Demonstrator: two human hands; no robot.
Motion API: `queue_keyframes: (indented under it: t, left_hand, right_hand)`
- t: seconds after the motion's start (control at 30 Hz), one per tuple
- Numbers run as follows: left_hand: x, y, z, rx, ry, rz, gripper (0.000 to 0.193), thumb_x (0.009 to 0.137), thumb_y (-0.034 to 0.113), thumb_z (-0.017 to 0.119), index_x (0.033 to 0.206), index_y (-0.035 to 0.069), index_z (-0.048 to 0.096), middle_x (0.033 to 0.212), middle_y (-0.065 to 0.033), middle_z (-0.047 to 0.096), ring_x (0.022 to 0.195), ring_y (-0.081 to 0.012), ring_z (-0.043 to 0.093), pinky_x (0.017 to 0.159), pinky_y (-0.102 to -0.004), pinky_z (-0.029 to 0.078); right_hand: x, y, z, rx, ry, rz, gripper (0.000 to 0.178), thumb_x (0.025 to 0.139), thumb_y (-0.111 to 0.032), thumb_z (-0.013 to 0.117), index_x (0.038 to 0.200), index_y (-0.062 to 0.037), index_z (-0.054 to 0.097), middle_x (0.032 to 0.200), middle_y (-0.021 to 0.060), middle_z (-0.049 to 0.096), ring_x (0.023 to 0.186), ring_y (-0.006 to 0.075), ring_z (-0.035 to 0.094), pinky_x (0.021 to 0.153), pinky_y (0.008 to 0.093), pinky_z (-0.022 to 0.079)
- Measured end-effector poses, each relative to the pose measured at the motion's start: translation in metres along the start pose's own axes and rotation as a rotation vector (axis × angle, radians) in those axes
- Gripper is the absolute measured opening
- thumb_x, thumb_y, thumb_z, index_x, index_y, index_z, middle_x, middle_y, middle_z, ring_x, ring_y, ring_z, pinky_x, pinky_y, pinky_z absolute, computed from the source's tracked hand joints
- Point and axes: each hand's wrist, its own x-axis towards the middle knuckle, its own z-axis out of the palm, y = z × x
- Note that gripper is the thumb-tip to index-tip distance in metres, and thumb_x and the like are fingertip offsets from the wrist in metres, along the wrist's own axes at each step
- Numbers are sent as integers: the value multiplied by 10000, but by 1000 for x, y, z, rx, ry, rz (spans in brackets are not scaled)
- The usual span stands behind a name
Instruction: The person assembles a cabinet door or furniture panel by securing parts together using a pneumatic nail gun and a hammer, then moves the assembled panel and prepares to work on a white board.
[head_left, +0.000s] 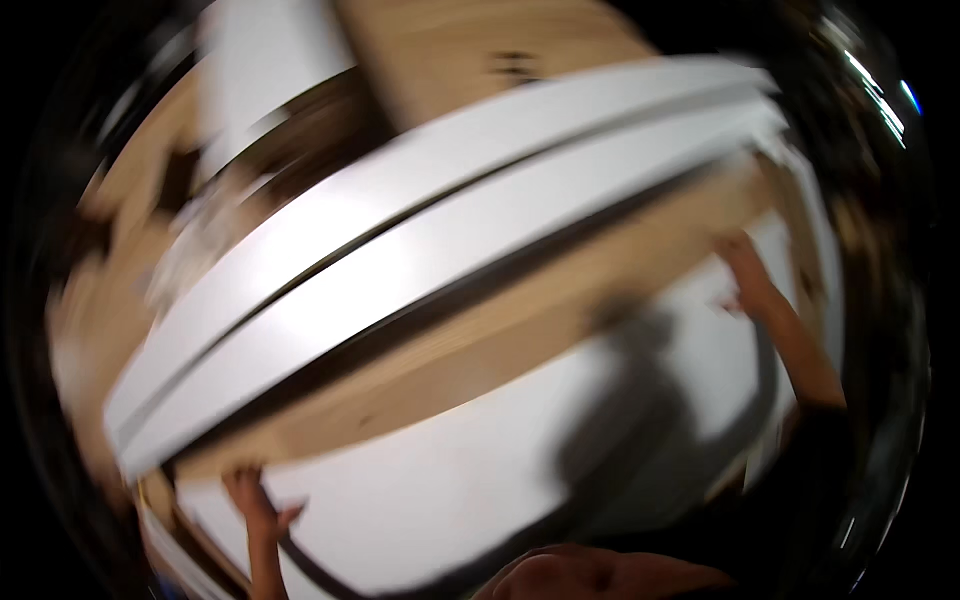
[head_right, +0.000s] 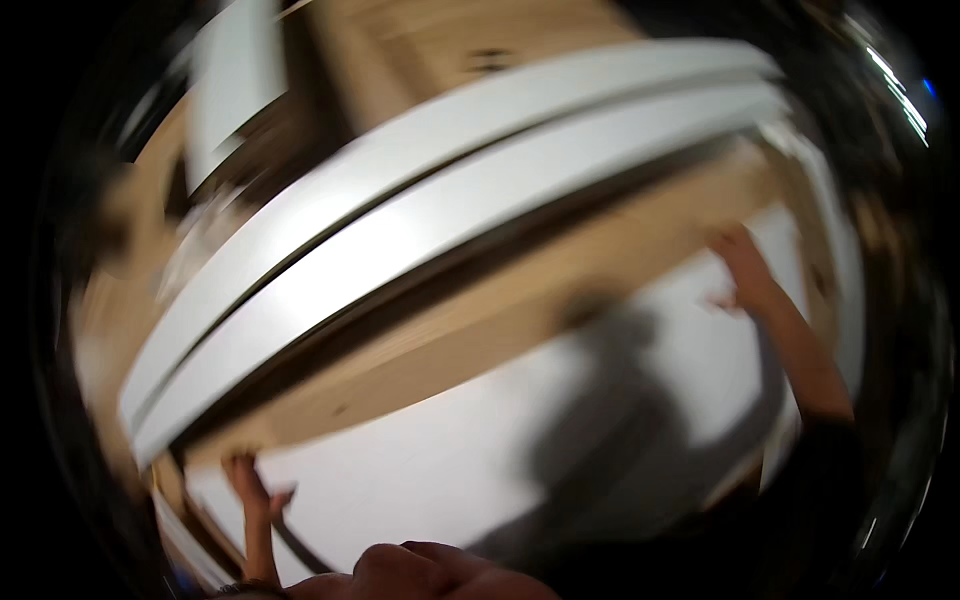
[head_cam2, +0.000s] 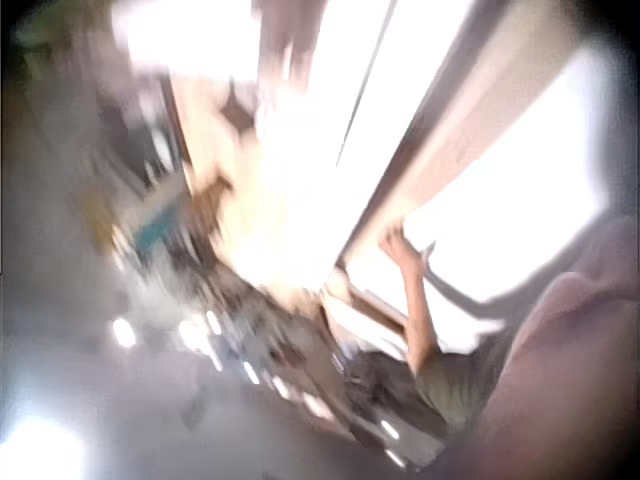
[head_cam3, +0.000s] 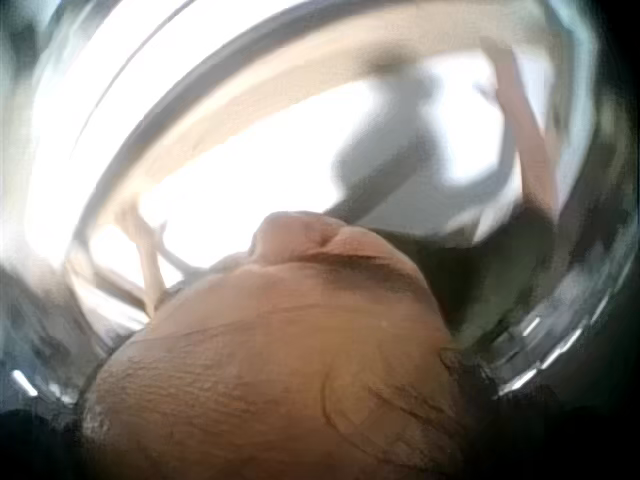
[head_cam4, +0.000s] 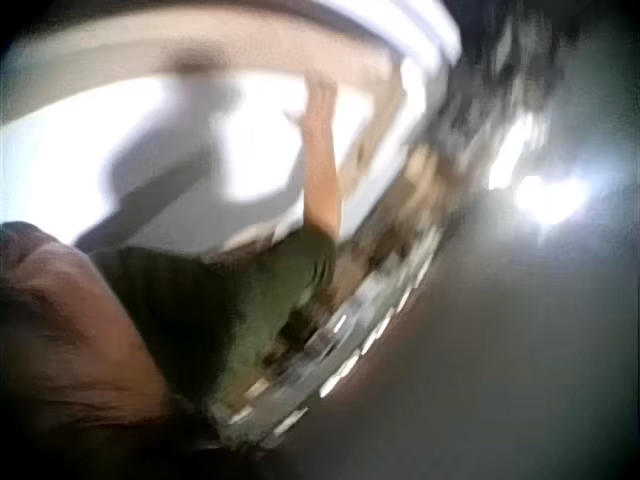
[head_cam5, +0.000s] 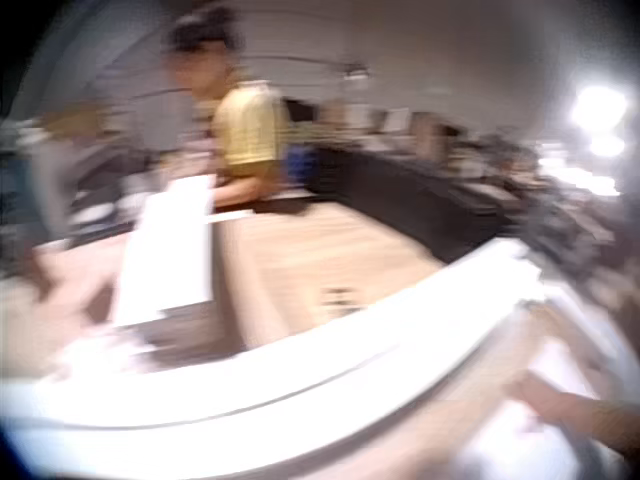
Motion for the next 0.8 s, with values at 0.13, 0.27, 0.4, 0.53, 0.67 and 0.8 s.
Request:
queue_keyframes:
  t: [0.13, 0.27, 0.4, 0.53, 0.67, 0.8]
  left_hand:
    - [44, 46, -20, 172, 14, 254, 777, 630, 672, 706, 1042, 22, 600, 1047, -183, 510, 990, -373, 471, 854, -461, 401]
    - [31, 61, -45, 136, 169, 228, 624, 713, 613, 677, 941, 40, 584, 931, -150, 528, 882, -336, 501, 813, -429, 393]
    - [6, 41, -35, 56, 360, -10, 399, 749, 409, 706, 820, 52, 543, 813, -119, 513, 794, -321, 498, 775, -415, 384]
    - [37, 29, -17, 115, 503, 45, 250, 714, 218, 711, 686, 80, 504, 712, -102, 480, 736, -325, 478, 699, -422, 375]
    - [29, 24, -19, 61, 466, 36, 184, 705, 215, 633, 748, 74, 523, 729, -127, 470, 739, -351, 456, 689, -445, 358]
    - [20, 16, -27, 133, 405, 111, 129, 733, 152, 607, 765, 53, 530, 759, -125, 488, 760, -340, 465, 754, -436, 361]
  right_hand:
    - [-69, 53, 22, -163, -103, 12, 897, 762, -519, 572, 1389, 72, 325, 1449, 271, 318, 1363, 440, 263, 1122, 508, 203]
    - [-45, 29, 8, -206, -195, 111, 924, 839, -604, 518, 1382, 110, 294, 1428, 312, 315, 1348, 462, 279, 1119, 492, 202]
    - [-21, 8, -15, -162, -113, -54, 771, 736, -388, 661, 1249, 124, 399, 1219, 321, 440, 1164, 478, 396, 1015, 502, 321]
    - [-36, 8, -6, -118, -151, 49, 854, 787, -567, 588, 1296, 93, 402, 1318, 315, 431, 1244, 504, 379, 1069, 524, 287]
    - [8, -49, -34, -81, -66, 130, 771, 519, -382, 811, 1081, 61, 525, 1077, 278, 525, 1038, 468, 496, 941, 490, 415]
    - [18, -69, -45, -49, -68, 189, 748, 527, -381, 842, 1091, 13, 549, 1043, 200, 567, 977, 381, 558, 842, 439, 474]
